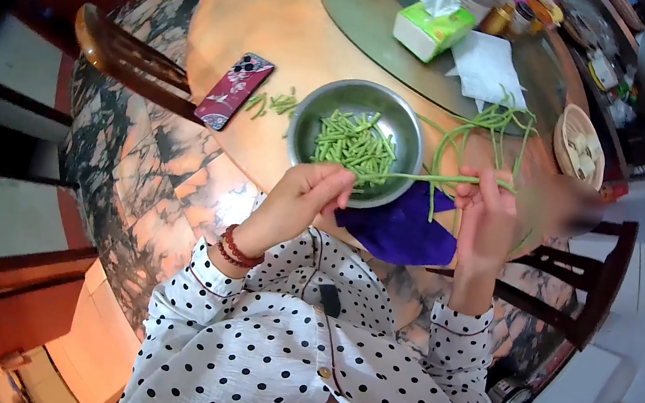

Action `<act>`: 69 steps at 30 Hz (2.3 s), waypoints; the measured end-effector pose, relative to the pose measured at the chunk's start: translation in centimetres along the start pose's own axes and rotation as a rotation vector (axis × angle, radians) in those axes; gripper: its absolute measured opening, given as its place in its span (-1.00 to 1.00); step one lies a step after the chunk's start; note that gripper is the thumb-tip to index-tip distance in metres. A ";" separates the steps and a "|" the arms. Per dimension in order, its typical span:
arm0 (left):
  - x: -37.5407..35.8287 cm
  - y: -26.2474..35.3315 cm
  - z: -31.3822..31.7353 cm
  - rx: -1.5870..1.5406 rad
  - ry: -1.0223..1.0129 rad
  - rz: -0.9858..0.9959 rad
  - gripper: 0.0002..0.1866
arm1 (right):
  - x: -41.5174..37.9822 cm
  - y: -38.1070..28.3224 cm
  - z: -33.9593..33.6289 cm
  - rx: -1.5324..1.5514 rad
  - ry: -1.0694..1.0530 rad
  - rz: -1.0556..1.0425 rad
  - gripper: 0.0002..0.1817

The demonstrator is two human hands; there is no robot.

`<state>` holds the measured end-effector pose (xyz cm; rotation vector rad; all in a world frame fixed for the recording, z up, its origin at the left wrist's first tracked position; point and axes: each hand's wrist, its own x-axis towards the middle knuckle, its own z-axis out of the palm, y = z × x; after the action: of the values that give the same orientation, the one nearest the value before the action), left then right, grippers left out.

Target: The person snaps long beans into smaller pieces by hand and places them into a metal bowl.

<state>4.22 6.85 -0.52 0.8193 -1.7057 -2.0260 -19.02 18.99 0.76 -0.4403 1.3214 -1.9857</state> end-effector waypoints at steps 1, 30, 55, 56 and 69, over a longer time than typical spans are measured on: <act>0.0 0.6 -0.2 -0.053 0.081 0.024 -0.59 | -0.4 0.3 0.7 -0.031 0.010 0.025 -0.91; 3.8 1.6 -5.2 0.202 -0.194 -0.056 -0.51 | 0.0 3.3 4.5 0.008 -0.121 -0.016 -0.89; 5.1 0.8 -4.7 -0.110 0.257 -0.008 -0.59 | -3.7 4.7 5.7 -0.175 -0.126 -0.275 -0.89; 5.0 0.8 -4.3 -0.102 0.220 -0.018 -0.61 | -3.4 4.7 5.6 -0.153 -0.112 -0.240 -0.89; 4.3 1.5 -3.4 -0.086 0.012 -0.167 -0.60 | -0.8 5.7 4.6 -0.006 -0.065 -0.040 -0.89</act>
<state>2.97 1.30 -0.27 0.9722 -1.5784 -2.1815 -13.52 15.17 -2.30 -0.5341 1.2872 -1.9840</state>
